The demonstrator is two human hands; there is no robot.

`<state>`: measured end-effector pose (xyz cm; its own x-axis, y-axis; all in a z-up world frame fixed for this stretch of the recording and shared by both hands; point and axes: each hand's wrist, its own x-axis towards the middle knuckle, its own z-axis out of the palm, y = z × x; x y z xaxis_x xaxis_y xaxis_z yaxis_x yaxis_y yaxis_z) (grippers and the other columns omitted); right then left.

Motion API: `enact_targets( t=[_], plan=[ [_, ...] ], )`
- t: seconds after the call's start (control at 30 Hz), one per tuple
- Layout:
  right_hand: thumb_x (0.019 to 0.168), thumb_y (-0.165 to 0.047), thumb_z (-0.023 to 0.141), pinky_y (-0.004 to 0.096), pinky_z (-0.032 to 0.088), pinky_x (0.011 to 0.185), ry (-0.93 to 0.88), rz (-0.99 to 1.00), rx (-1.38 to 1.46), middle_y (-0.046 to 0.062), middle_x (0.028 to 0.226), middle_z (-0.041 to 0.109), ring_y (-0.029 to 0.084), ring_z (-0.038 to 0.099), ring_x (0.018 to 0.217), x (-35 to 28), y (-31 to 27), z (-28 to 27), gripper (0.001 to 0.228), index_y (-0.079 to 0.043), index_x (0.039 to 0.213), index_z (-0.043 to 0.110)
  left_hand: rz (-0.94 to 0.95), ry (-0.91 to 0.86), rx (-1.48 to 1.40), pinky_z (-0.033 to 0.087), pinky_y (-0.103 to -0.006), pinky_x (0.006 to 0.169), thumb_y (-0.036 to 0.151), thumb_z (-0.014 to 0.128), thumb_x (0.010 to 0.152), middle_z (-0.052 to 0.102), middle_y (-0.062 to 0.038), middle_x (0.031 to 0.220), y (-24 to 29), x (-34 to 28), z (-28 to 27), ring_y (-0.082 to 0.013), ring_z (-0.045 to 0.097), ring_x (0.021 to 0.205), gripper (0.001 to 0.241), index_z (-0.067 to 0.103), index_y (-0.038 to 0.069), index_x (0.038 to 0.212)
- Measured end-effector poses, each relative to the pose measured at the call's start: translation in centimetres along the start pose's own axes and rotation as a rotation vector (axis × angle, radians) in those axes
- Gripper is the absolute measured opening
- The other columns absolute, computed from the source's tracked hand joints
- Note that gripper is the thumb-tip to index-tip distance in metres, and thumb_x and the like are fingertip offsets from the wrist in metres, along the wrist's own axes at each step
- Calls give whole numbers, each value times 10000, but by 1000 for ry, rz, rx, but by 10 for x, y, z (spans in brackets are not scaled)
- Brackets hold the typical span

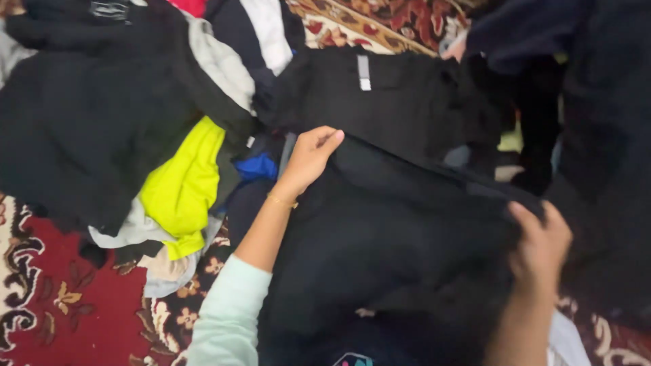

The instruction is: The person uses a blue handheld stapler to attach white tags to the collar area of black shirts. They handle the shirts by smoothing them out on a pile of clothes on the floor, then staple the tags in place before moving to the next item.

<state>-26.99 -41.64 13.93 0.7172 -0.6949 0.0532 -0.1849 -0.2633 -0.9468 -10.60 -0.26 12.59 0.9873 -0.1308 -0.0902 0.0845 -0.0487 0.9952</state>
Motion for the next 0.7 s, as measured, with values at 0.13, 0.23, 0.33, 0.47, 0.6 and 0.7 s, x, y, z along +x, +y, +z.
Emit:
enact_targets(
  t=[0.13, 0.23, 0.33, 0.47, 0.6, 0.7],
  plan=[
    [888, -216, 942, 271, 356, 556, -70, -141, -266, -8, 712, 534, 135, 498, 653, 8, 70, 20, 255, -182, 896, 689, -47, 114, 186, 589, -389, 799, 279, 675, 1009, 782, -148, 935, -97, 27, 34, -281, 758, 959, 247, 779, 57, 1039],
    [911, -320, 879, 583, 526, 673, -219, -222, -649, 235, 941, 685, 502, 676, 906, -14, 53, 52, 406, -73, 1141, 655, -117, 152, 217, 596, -406, 819, 257, 653, 1025, 773, -188, 952, -163, 32, 42, -314, 752, 975, 270, 765, 16, 1070],
    [801, -246, 874, 702, 489, 842, -406, -356, -855, 261, 1260, 537, 596, 556, 1111, -45, 6, 102, 575, -114, 1282, 589, -112, 72, 216, 583, -424, 872, 262, 702, 996, 769, -197, 989, -183, 30, 42, -321, 732, 1036, 270, 773, 17, 1084],
    [894, -166, 763, 594, 428, 988, -650, -449, -683, 118, 1391, 572, 417, 508, 1282, -49, 24, 178, 528, -193, 1387, 575, -165, 6, 62, 574, -365, 868, 283, 711, 997, 779, -137, 974, -213, 37, 41, -212, 728, 998, 248, 787, 61, 1077],
    [939, -117, 723, 582, 460, 985, -583, -400, -741, 118, 1443, 502, 416, 455, 1272, -25, 99, 230, 504, -169, 1417, 569, -181, 8, 25, 566, -372, 886, 272, 737, 985, 772, -165, 983, -208, 31, 34, -202, 712, 998, 289, 772, 5, 1089],
    [938, -99, 755, 492, 520, 944, -501, -341, -650, 75, 1269, 508, 357, 497, 1153, -11, 116, 228, 388, -140, 1301, 625, -218, 6, -11, 584, -296, 781, 222, 785, 926, 775, -73, 872, -194, 32, 34, -133, 712, 871, 170, 798, 84, 1023]
  ],
)
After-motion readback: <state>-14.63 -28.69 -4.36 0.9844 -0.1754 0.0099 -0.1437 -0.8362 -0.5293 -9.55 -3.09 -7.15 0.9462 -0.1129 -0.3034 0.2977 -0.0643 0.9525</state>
